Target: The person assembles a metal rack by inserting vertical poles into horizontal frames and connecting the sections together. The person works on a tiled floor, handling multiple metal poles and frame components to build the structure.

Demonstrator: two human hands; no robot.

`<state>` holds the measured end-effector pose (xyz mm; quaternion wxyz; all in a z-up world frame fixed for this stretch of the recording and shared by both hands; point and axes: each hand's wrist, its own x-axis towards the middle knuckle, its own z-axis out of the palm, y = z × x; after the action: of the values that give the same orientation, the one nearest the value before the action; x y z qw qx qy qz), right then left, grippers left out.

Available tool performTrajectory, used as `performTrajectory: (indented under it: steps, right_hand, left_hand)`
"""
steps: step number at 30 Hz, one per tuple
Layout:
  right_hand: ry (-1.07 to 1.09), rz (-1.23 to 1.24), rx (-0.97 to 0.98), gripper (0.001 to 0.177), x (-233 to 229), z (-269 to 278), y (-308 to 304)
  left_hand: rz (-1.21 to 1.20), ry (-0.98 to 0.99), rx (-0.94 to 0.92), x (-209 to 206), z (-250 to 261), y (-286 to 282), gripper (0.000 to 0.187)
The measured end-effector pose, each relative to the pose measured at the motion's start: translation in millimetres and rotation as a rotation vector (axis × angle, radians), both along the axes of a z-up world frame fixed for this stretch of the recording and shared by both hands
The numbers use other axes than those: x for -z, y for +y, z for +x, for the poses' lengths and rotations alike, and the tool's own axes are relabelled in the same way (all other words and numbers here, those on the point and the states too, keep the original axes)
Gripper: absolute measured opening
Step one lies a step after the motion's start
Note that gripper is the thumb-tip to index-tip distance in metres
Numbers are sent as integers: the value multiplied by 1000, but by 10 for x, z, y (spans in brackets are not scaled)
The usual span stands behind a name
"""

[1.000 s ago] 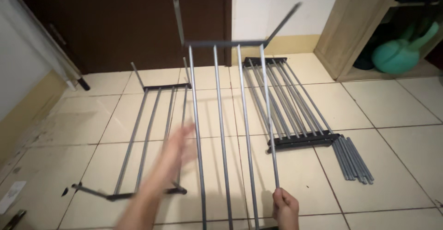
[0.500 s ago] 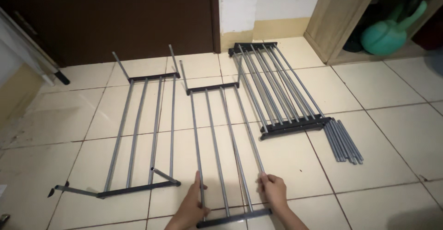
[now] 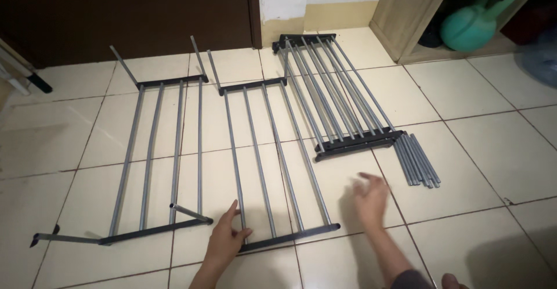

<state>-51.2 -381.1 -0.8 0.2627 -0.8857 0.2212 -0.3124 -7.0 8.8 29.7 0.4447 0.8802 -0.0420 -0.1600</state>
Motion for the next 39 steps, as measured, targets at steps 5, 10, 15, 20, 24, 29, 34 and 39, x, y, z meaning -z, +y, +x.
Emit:
performTrajectory:
  steps: [5,10,15,20,24,29,34,39]
  right_hand:
    - [168,-176,210,32,14,2,-879]
    - [359,-334,282,43,177,22,-1337]
    - [428,-193,300,35,289,67,-1393]
    - [454,-68,351,33,326,81,-1468]
    - [374,213,377,29,279,-84,-1430]
    - [10,829,64,27,134,-272,-618]
    - [-57,954,-396,23,-154,-121,903]
    - [148,1080,-648,14,-444,-26,1976]
  left_hand:
    - [297,181,103,-451,-271,-10,101]
    - [545,298,244,-592,-482,-94,108]
    - [454,133,144,-404,-498,-93,101]
    - [327,-70,93,-150,-410,-74,84]
    - [249,-108,67,-37,-379,-94,63]
    - [161,-211,1,-19,-320,-119,34]
    - [57,-168,-59,-121,-325,-73,24]
    - [0,-217,-40,-213,-304,-42,23]
